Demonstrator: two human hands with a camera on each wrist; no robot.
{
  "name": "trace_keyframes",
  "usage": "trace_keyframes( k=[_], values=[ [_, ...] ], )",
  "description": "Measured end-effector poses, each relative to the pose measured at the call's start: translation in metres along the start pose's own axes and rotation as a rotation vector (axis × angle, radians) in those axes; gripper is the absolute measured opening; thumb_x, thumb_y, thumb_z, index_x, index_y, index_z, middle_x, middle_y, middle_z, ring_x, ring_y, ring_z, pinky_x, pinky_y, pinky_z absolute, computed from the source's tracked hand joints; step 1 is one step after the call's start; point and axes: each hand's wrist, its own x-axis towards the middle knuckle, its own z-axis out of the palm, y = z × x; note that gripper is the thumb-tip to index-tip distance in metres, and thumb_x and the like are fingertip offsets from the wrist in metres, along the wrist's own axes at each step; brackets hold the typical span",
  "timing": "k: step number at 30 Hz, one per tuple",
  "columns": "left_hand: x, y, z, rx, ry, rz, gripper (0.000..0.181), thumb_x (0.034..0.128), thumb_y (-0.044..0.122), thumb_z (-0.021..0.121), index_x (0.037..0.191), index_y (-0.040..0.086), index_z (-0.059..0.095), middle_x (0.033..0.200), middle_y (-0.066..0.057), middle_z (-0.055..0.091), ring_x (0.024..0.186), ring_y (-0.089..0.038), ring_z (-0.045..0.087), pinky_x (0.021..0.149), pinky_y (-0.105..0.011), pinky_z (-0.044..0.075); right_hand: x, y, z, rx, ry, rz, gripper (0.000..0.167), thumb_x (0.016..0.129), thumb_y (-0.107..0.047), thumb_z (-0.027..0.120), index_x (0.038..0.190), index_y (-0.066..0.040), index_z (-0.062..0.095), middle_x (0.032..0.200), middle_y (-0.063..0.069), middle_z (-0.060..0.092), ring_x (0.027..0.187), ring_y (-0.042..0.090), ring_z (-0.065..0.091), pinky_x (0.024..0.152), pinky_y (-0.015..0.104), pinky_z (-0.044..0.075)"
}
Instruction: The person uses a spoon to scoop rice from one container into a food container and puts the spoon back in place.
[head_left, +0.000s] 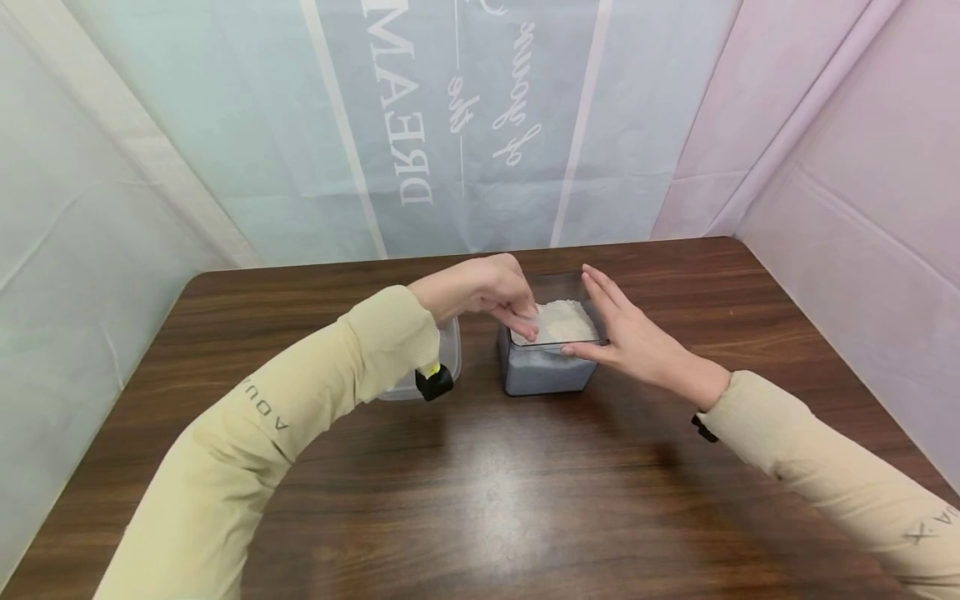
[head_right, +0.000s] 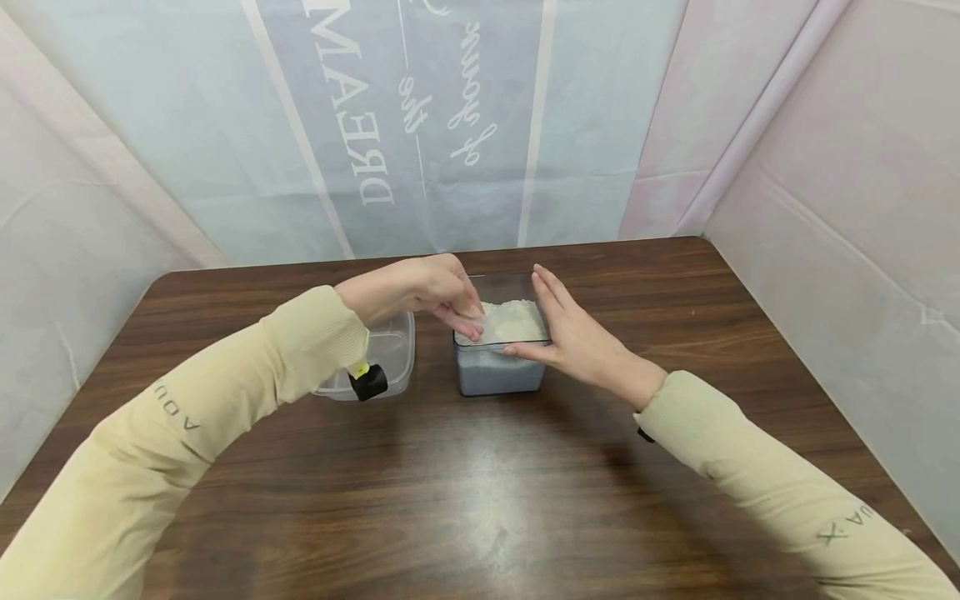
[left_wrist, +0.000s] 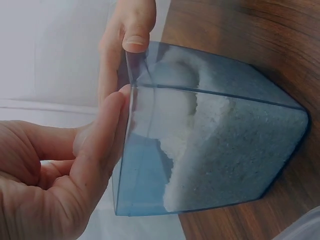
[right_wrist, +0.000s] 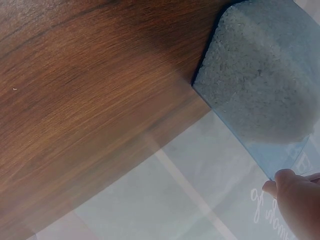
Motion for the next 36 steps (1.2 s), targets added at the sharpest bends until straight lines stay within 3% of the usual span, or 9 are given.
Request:
trace_keyframes(
  k=[12,22,36],
  values=[
    [-0.006,-0.01,-0.001,-0.056,0.018,0.034,0.024,0.088,-0.012,0.047,0.11,-0.017,0.056,0.1,-0.028,0.061,0.057,-0.017,0.064,0.065,-0.023,0.058,0.0,0.0,0.0,-0.007,0.008,-0.006,0.098,0.079,-0.044,0.068,0.142,0.007,0.013,0.15,0.013,0.01,0.134,0.032,0.022,0.104,0.052,0.031],
    [-0.011,-0.013,-0.004,-0.096,0.03,0.031,0.024,0.0873,-0.012,0.05,0.11,-0.015,0.057,0.076,-0.019,0.063,0.057,-0.018,0.064,0.064,-0.024,0.058,0.0,0.0,-0.001,-0.009,0.003,-0.005,0.098,0.079,-0.044,0.067,0.142,0.006,0.013,0.151,0.012,0.01,0.133,0.032,0.022,0.104,0.052,0.031],
    [-0.016,-0.018,-0.006,-0.127,0.039,0.04,0.026,0.0888,-0.011,0.047,0.114,-0.014,0.055,0.071,-0.016,0.062,0.059,-0.017,0.064,0.064,-0.023,0.058,0.0,0.001,-0.001,0.001,0.005,-0.015,0.098,0.078,-0.043,0.069,0.142,0.007,0.013,0.15,0.013,0.01,0.133,0.032,0.022,0.103,0.052,0.032]
  ],
)
